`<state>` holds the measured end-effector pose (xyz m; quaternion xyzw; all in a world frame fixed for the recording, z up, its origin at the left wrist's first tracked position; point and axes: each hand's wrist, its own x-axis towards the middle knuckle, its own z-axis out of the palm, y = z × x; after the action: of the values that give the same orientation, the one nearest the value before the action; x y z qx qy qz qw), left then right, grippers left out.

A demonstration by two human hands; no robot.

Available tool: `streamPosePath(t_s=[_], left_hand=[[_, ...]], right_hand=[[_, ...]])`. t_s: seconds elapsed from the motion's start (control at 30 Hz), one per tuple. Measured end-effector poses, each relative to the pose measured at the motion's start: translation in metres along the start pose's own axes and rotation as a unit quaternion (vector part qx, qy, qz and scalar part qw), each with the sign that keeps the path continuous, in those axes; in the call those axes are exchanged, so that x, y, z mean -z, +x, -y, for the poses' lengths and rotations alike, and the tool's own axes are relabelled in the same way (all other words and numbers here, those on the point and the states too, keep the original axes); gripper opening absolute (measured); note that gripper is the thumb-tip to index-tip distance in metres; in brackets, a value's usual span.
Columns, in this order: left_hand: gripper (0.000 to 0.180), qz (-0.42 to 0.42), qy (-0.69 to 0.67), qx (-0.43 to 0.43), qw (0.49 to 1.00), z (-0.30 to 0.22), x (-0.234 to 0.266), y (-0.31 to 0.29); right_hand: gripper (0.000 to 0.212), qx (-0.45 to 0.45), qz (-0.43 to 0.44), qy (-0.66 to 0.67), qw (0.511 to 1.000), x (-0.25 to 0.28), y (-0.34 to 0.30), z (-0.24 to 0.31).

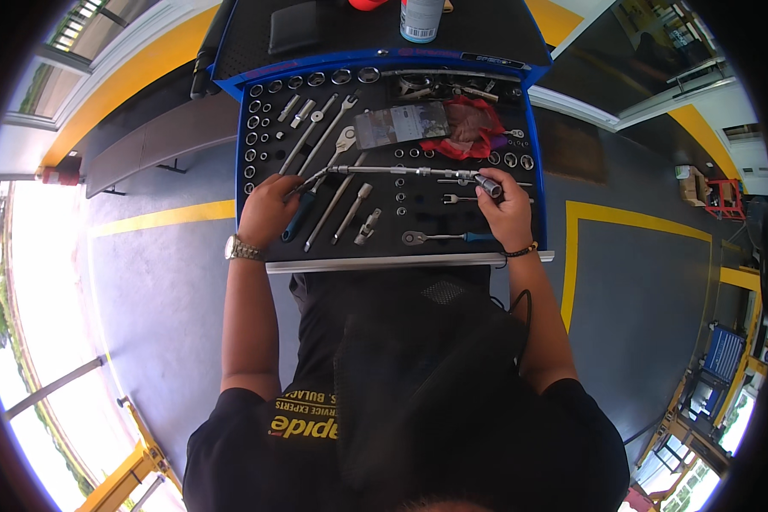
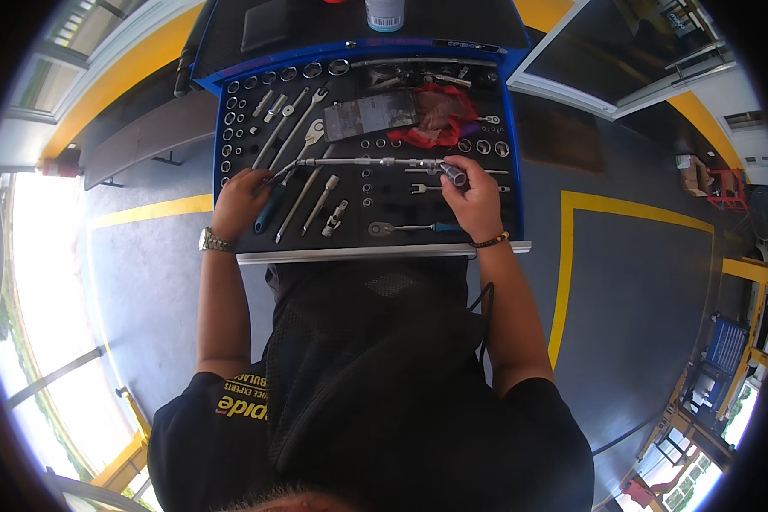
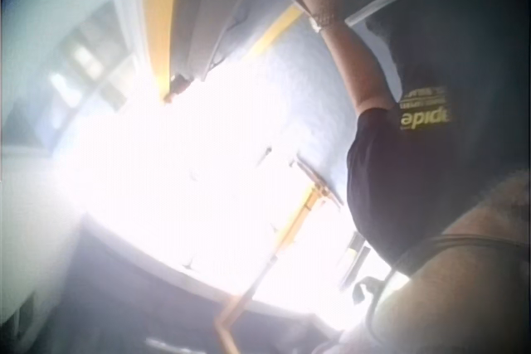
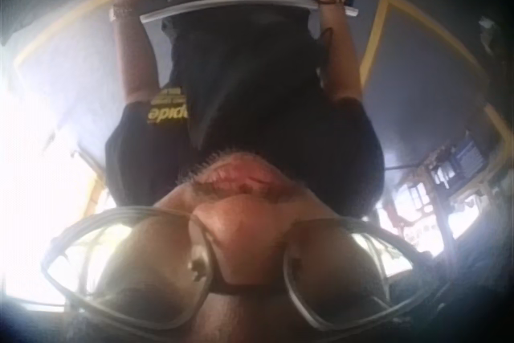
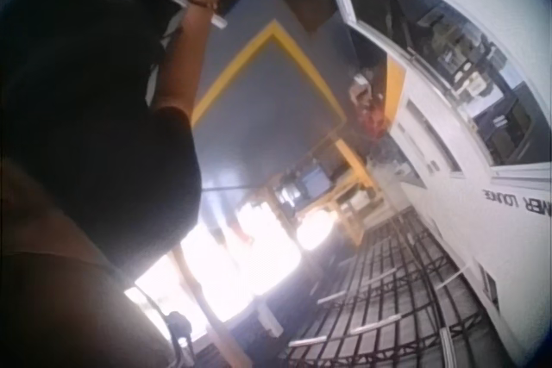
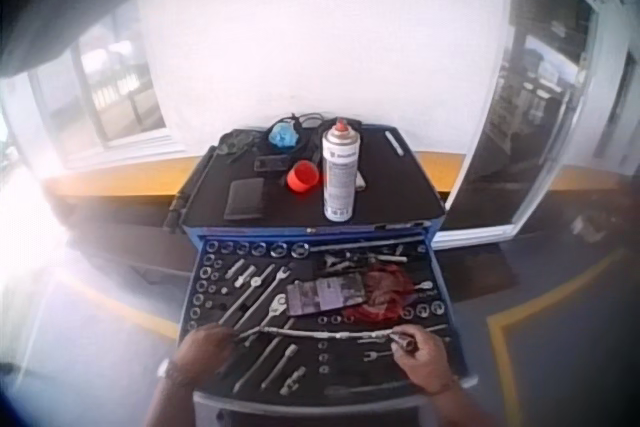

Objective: The person opens a tool drawer and organizes various hand tools, including sockets, ratchets, and extensions. They pick up, inspect, and place tools back into designated slots, occasionally wiping them with a red cloth. The drawer remains open throughout the sequence.

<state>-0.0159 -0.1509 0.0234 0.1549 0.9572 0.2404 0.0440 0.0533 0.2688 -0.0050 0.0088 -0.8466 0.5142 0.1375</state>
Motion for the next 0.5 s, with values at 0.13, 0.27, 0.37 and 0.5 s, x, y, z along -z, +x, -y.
streamPosePath(t_s=[0.13, 0.27, 0.37, 0.5], left_hand=[[0.026, -0.029, 0.025, 0.015, 0.999, 0.0, -0.005, 0.0], [0.023, -0.047, 0.035, 0.02, 0.998, 0.002, -0.01, -0.001], [0.023, -0.03, 0.01, 0.038, 0.999, -0.004, -0.012, -0.003], [0.022, -0.022, -0.002, -0.02, 1.0, -0.006, -0.008, -0.006]], right_hand=[[0.024, 0.025, 0.026, -0.027, 0.999, 0.003, 0.001, 0.006], [0.021, 0.094, 0.008, -0.01, 0.995, -0.001, 0.006, -0.002], [0.019, 0.025, -0.014, 0.102, 0.994, -0.005, 0.003, -0.001], [0.018, -0.023, -0.06, 0.137, 0.988, -0.003, 0.006, -0.007]])
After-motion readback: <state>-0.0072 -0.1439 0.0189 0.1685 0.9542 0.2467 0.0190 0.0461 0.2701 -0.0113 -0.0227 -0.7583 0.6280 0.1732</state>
